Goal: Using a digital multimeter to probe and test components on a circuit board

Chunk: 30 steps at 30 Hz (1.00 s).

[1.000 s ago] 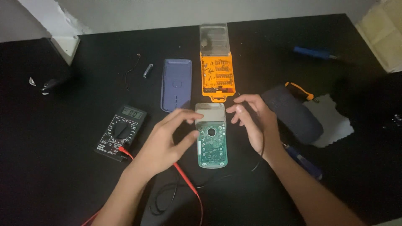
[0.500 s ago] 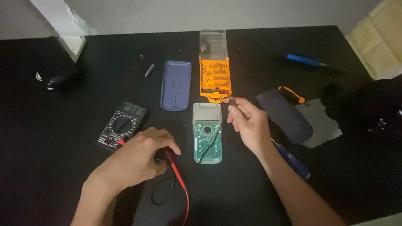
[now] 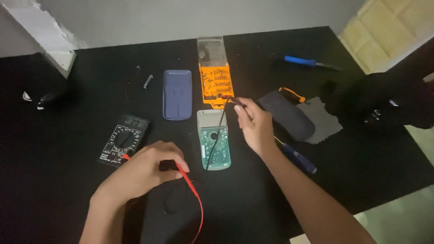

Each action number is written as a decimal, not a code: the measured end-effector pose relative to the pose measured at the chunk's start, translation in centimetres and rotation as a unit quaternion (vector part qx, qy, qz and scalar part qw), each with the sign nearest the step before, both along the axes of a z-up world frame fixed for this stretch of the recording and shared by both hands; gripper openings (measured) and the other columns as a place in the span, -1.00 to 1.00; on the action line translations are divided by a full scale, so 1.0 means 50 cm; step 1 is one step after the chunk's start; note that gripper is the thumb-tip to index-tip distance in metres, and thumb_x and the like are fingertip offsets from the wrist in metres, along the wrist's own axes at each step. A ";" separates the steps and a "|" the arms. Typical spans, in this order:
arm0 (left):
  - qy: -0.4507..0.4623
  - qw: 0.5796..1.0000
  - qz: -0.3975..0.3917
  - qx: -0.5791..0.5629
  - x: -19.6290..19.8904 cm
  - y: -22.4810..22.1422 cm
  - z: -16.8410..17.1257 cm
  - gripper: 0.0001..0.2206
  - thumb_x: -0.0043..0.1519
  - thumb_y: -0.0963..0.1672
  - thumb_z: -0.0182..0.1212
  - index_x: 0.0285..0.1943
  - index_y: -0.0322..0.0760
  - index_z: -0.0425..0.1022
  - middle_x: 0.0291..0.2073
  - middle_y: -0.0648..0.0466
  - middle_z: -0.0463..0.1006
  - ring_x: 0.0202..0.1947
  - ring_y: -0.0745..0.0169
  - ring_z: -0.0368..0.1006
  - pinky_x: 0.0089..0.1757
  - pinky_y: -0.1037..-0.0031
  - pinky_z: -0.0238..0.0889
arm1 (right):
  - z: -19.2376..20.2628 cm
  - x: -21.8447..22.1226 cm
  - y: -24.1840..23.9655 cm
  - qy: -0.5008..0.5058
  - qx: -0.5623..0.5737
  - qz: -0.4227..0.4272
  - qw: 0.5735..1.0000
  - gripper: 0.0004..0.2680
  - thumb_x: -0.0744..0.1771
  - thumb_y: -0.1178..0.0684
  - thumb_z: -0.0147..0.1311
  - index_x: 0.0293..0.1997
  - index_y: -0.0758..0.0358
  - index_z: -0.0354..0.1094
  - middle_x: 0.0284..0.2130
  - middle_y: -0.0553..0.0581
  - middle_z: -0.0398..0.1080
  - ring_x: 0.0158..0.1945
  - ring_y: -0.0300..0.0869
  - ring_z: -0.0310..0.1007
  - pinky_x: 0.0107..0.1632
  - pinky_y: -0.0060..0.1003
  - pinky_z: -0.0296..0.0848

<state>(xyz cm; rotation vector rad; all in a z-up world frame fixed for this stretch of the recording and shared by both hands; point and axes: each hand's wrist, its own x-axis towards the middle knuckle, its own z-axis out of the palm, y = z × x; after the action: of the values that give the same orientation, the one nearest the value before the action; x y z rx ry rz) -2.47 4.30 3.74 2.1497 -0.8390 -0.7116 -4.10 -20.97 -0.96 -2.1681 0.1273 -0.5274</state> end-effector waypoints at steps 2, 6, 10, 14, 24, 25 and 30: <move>-0.012 1.000 -0.005 -0.026 -0.002 -0.001 0.004 -0.90 -0.04 -0.18 0.26 -0.41 -0.03 0.58 -0.34 0.25 0.53 -0.24 0.37 0.42 -0.21 0.51 0.25 | 0.001 0.002 0.003 0.026 -0.004 -0.020 0.999 -0.80 0.29 0.05 -0.16 -0.11 0.29 0.30 -0.72 0.00 0.28 -0.64 -0.31 0.23 -0.51 -0.42 0.19; -0.156 0.968 -0.048 -0.189 0.002 -0.010 -0.003 -0.87 -0.10 -0.19 0.29 -0.39 -0.12 0.53 -0.38 0.17 0.54 -0.30 0.27 0.45 -0.20 0.41 0.21 | -0.003 0.006 0.006 0.040 -0.010 -0.037 0.998 -0.77 0.29 0.00 -0.20 -0.07 0.27 0.27 -0.71 0.00 0.27 -0.61 -0.30 0.25 -0.47 -0.40 0.21; -0.250 0.945 -0.018 -0.210 0.008 -0.017 -0.033 -0.86 -0.11 -0.17 0.31 -0.38 -0.10 0.55 -0.20 0.11 0.45 -0.23 0.18 0.33 -0.23 0.39 0.13 | -0.013 0.011 0.006 -0.043 -0.076 -0.009 0.996 -0.81 0.30 0.07 -0.20 -0.57 0.22 0.13 -0.23 0.12 0.38 -0.57 -0.33 0.21 -0.46 -0.42 0.20; -0.314 0.927 0.030 -0.205 -0.003 -0.020 -0.023 -0.83 -0.05 -0.21 0.26 -0.28 -0.19 0.54 -0.19 0.05 0.38 -0.17 0.10 0.28 -0.15 0.27 0.19 | 0.002 0.005 0.017 0.026 -0.087 -0.063 0.994 -0.83 0.30 -0.02 -0.21 -0.14 0.14 0.27 -0.49 0.04 0.38 -0.41 -0.23 0.40 -0.41 -0.41 0.29; -0.313 0.918 0.093 -0.224 -0.007 -0.021 -0.016 -0.80 -0.05 -0.25 0.20 -0.29 -0.12 0.52 -0.34 0.15 0.48 -0.25 0.11 0.39 -0.20 0.38 0.23 | -0.001 0.008 0.025 -0.060 -0.007 0.002 0.998 -0.83 0.33 0.02 -0.16 -0.22 0.21 0.36 -0.55 0.17 0.38 -0.64 -0.22 0.31 -0.46 -0.28 0.32; -0.312 0.919 0.093 -0.224 -0.008 -0.023 -0.016 -0.80 -0.05 -0.25 0.20 -0.29 -0.12 0.52 -0.34 0.15 0.48 -0.25 0.11 0.39 -0.20 0.38 0.23 | -0.006 0.009 0.021 -0.058 -0.007 0.002 0.998 -0.83 0.33 0.02 -0.16 -0.22 0.21 0.36 -0.55 0.17 0.38 -0.64 -0.22 0.31 -0.46 -0.28 0.32; -0.306 0.915 0.104 -0.240 -0.013 -0.029 -0.005 -0.85 0.01 -0.22 0.17 -0.26 -0.15 0.50 -0.39 0.08 0.51 -0.29 0.03 0.43 -0.23 0.33 0.25 | 0.005 0.004 0.022 -0.042 0.047 0.026 0.998 -0.84 0.33 0.15 -0.15 -0.28 0.46 0.35 -0.50 0.18 0.39 -0.39 -0.20 0.35 -0.06 -0.47 0.23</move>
<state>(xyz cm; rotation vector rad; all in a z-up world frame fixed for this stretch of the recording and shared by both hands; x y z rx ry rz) -3.13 2.83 3.48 1.9609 -0.9514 0.2910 -3.92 -19.88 -0.69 -2.0481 0.0480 -0.5701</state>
